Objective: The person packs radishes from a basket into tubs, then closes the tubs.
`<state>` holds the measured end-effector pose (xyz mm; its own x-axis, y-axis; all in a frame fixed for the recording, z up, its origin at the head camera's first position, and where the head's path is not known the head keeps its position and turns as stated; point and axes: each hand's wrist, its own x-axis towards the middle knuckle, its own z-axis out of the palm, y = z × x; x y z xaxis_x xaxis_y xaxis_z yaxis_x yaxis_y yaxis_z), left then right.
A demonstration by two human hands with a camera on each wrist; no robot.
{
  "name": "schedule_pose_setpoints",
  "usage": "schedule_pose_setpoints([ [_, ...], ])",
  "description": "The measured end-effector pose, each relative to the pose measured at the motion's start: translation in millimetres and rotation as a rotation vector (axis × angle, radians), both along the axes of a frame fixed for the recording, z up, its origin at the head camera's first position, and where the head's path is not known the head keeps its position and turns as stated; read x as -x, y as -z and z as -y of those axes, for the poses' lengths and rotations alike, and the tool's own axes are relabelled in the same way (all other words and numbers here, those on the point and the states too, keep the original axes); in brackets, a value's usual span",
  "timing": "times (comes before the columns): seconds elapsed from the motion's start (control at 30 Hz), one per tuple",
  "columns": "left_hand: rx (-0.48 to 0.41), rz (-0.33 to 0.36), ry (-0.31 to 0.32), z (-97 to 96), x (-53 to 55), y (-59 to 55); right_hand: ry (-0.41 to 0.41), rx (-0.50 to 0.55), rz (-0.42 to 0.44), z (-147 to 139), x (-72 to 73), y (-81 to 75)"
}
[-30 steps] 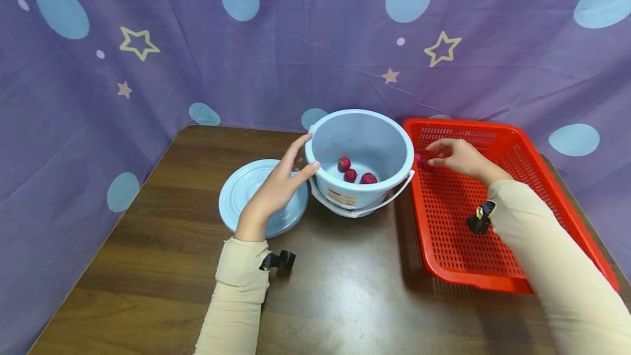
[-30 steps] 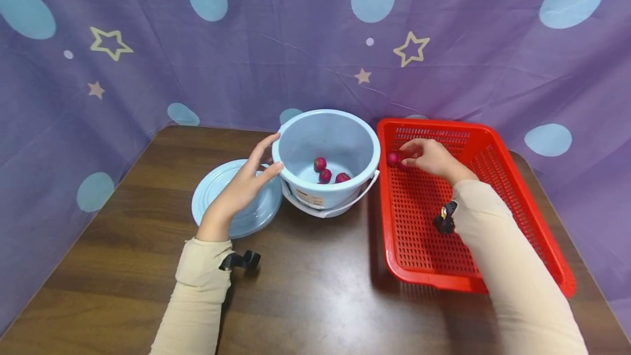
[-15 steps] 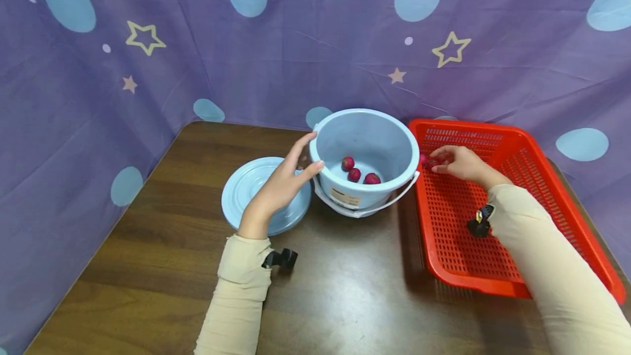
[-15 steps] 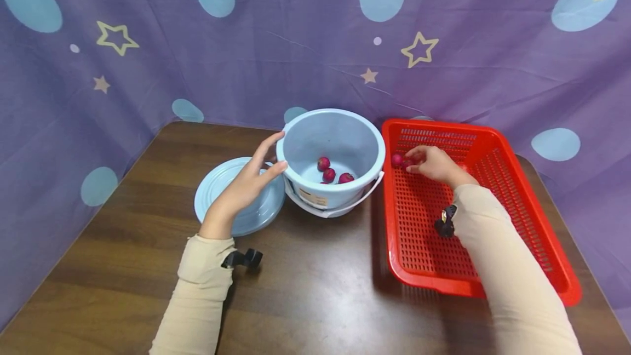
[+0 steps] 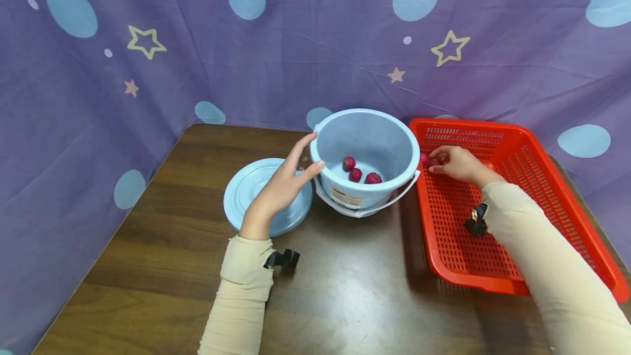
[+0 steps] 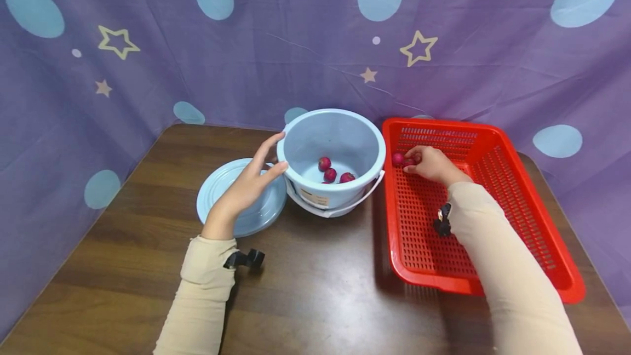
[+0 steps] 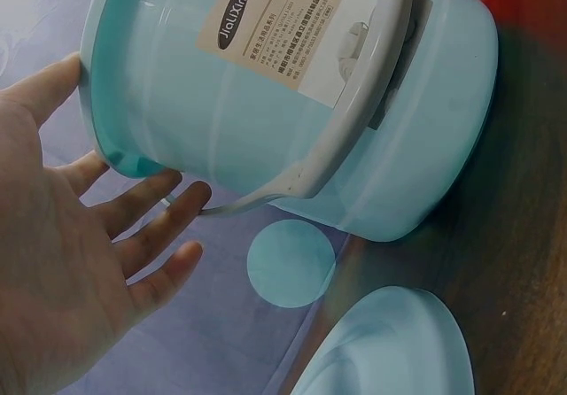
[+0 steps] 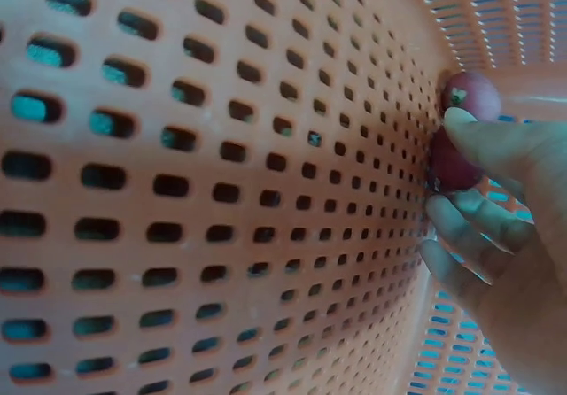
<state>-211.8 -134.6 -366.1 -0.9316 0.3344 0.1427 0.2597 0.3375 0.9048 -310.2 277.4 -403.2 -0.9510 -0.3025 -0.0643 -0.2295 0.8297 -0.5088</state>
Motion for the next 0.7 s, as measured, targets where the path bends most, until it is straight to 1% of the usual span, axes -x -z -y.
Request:
schedule_pose_setpoints([
  [0.23, 0.015, 0.005, -0.005, 0.4, 0.9, 1.3, 0.002, -0.023, -0.011, 2.4, 0.8, 1.0],
  [0.47, 0.008, -0.005, 0.009, 0.0, 1.3, 0.0, -0.003, -0.036, 0.006, -0.5, 0.7, -1.0],
  [0.57, 0.009, 0.003, 0.009, -0.2, 0.8, -0.3, -0.009, -0.031, 0.000, -1.4, -0.5, -4.8],
  [0.7, 0.010, 0.009, 0.003, 0.6, 0.5, -0.6, -0.027, -0.035, -0.024, -1.1, -3.9, -14.6],
])
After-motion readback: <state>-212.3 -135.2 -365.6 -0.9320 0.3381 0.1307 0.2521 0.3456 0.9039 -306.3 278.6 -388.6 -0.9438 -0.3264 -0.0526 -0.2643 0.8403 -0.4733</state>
